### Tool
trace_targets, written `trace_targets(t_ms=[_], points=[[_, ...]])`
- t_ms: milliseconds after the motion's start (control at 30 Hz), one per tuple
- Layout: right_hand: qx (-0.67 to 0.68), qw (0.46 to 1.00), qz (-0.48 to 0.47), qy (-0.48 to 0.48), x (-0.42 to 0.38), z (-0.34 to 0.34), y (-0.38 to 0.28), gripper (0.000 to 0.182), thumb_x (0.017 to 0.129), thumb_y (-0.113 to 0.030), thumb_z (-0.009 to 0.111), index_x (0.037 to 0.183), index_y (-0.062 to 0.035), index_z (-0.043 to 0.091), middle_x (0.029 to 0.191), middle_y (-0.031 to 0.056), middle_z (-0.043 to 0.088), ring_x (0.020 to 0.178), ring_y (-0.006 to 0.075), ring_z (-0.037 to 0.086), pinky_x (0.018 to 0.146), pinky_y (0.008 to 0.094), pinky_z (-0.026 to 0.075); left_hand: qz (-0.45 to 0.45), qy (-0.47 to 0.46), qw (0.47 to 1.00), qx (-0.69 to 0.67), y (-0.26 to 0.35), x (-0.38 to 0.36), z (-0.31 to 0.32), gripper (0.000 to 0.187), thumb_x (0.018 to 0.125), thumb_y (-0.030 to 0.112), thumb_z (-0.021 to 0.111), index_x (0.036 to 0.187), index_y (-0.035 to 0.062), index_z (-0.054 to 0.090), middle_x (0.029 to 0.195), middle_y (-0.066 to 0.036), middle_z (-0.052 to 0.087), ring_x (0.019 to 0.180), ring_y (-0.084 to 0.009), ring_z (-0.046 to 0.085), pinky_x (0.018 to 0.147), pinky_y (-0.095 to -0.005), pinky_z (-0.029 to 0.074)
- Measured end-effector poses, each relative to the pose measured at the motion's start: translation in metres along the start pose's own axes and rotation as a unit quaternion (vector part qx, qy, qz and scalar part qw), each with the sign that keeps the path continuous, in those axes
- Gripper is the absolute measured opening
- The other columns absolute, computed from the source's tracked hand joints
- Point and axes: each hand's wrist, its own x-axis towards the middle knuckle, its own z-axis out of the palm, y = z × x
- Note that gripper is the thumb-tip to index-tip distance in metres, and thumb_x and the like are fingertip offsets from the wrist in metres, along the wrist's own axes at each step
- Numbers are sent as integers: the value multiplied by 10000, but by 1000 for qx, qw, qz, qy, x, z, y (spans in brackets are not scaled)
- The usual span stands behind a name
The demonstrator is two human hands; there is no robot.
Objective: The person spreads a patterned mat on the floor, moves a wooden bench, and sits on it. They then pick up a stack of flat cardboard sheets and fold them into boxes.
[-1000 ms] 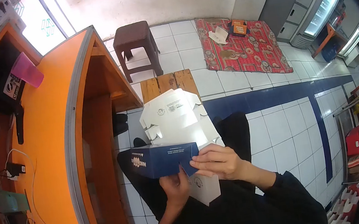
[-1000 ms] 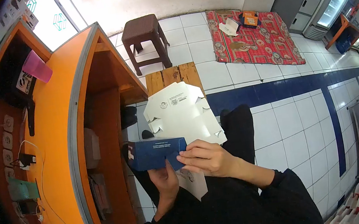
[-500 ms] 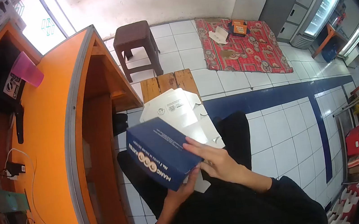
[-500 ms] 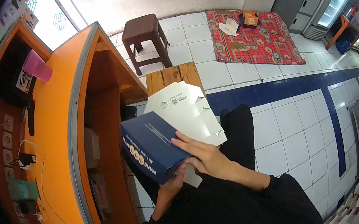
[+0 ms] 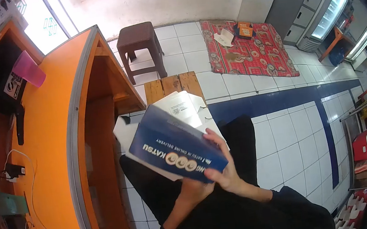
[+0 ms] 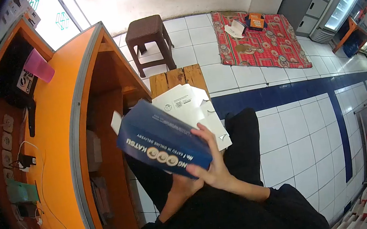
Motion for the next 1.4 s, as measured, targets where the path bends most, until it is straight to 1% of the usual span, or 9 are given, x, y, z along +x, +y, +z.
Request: trace_targets(t_ms=[233,467,567,667,867,900,1033,1100,1400], points=[[93,992,55,-67,10,-19,2,640,806,-208,616,1324,-35,283,1252,149,350,1182,222,356,1005,339,268,108,404,908,11,13,52,-64,722,858,519,496,1236,-79,355,1253,-233,435,1174,-307,437,998,-418,332],[202,944,259,-34,3,-15,17,573,832,-219,599,1293,-59,298,1190,132,410,1120,201,403,964,346,320,-215,264,936,-91,-16,29,-57,413,898,115,500,1247,-71,379,1245,-211,467,1131,-236,470,984,-329,337],[235,868,437,22,43,-55,30,451,785,-204,599,1205,-109,466,1132,64,544,1069,180,509,904,378,410,-82,292,951,60,-4,51,-48,476,853,99,542,1263,-68,368,1259,-225,445,1172,-303,433,1010,-374,300],[434,836,334,28,135,-117,31,562,839,-454,467,1247,-68,441,1280,134,470,1142,317,470,927,542,357,50,233,971,-13,39,65,-50,527,855,201,534,1274,-64,354,1289,-242,411,1215,-344,393,1042,-434,264],[123,949,158,244,213,-214,104,886,825,-635,448,1437,-115,73,1407,161,314,1260,409,328,935,705,202,245,-103,780,-566,141,81,-38,787,849,698,218,1055,25,572,1127,-250,524,1096,-363,493,960,-530,321],[89,946,195,243,202,-210,147,922,786,-669,473,1439,-147,86,1437,185,234,1301,391,256,957,703,142,486,-45,668,-562,144,113,-7,733,885,614,328,1239,-26,357,1130,-285,464,993,-345,529,789,-433,481],[-247,892,367,91,105,-131,203,1267,579,-466,810,1376,74,-13,1430,298,109,1310,425,205,1066,426,249,299,-96,617,-722,188,92,-7,827,854,694,171,1081,-17,527,1091,-259,488,1006,-334,540,798,-401,481],[-397,862,316,12,52,-105,244,1293,537,-454,835,1383,53,-1,1408,300,165,1267,461,264,1047,461,273,267,46,542,-795,206,96,-3,852,823,732,164,936,9,602,1096,-227,482,1018,-322,532,835,-382,463],[-487,808,328,46,16,-66,218,1112,547,-293,851,1360,28,164,1383,212,294,1200,400,387,957,491,359,223,-86,525,-817,207,70,10,835,811,748,179,916,36,601,1129,-191,448,1049,-314,506,860,-374,430]])
